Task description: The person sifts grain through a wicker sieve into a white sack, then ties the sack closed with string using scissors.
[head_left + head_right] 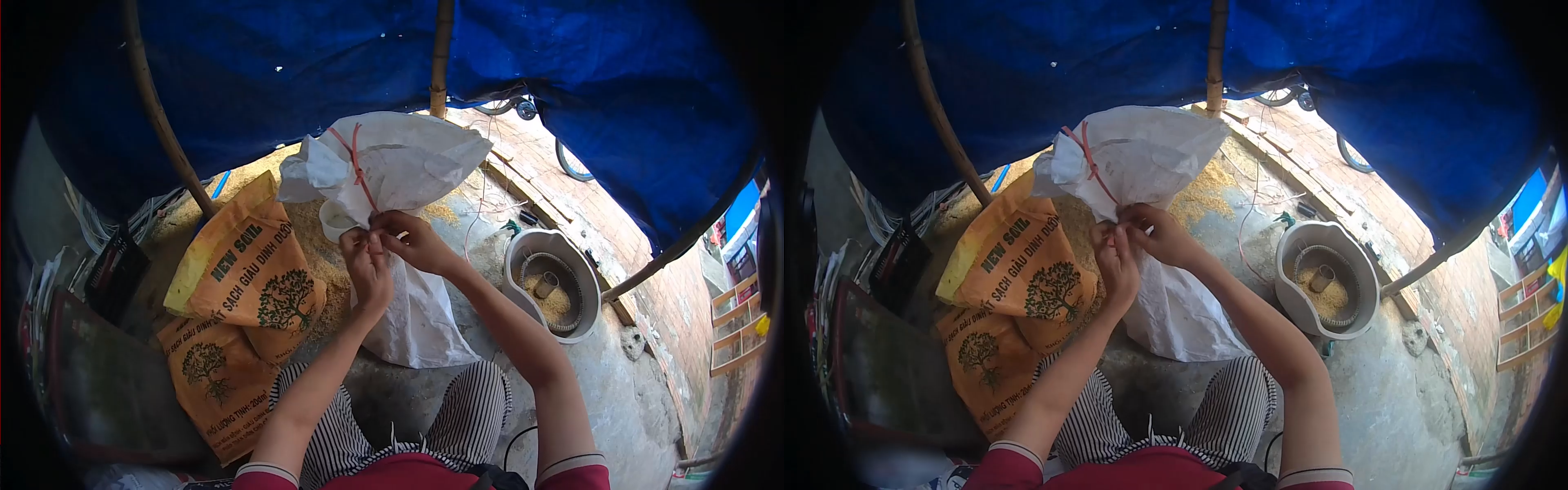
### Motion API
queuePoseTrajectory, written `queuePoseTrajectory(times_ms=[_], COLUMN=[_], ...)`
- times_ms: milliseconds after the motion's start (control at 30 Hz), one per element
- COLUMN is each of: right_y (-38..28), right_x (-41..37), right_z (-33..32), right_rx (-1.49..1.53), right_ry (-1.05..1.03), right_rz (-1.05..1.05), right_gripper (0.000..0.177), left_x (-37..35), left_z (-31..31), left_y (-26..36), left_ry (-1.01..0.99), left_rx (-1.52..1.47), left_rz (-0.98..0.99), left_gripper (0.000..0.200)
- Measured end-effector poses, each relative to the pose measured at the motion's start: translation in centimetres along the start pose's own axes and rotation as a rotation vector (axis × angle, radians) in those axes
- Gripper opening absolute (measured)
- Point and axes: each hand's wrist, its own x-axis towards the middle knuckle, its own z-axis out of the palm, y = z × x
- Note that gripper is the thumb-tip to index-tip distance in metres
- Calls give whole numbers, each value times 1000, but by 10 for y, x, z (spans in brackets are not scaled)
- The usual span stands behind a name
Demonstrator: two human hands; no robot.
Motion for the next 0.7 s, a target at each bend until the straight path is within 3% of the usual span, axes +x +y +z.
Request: queuePoseTrajectory(times_ms=[67,333,433,567,700], right_y=[-4,15,21,11,3], right_x=[-6,-24,-29,-26,-20], right_z=[4,-18,-23,-13,-2], right_rx=[-43,-219,-240,-291,-506], right_ry=[168,374,503,514,381], right_rz=[-40,17,28,107,-38], right_gripper=[26,29,21,15,16], left_x=[6,24,23,16,27], left_z=[-1,14,17,19,9], left_y=[-3,15,26,33,28], left_ry=[-68,-335,-375,-338,-254], left_rx=[-51,-306,-258,-193,-10], left_rz=[-16,-63,31,37,131], left_gripper=[35,31,32,32,31])
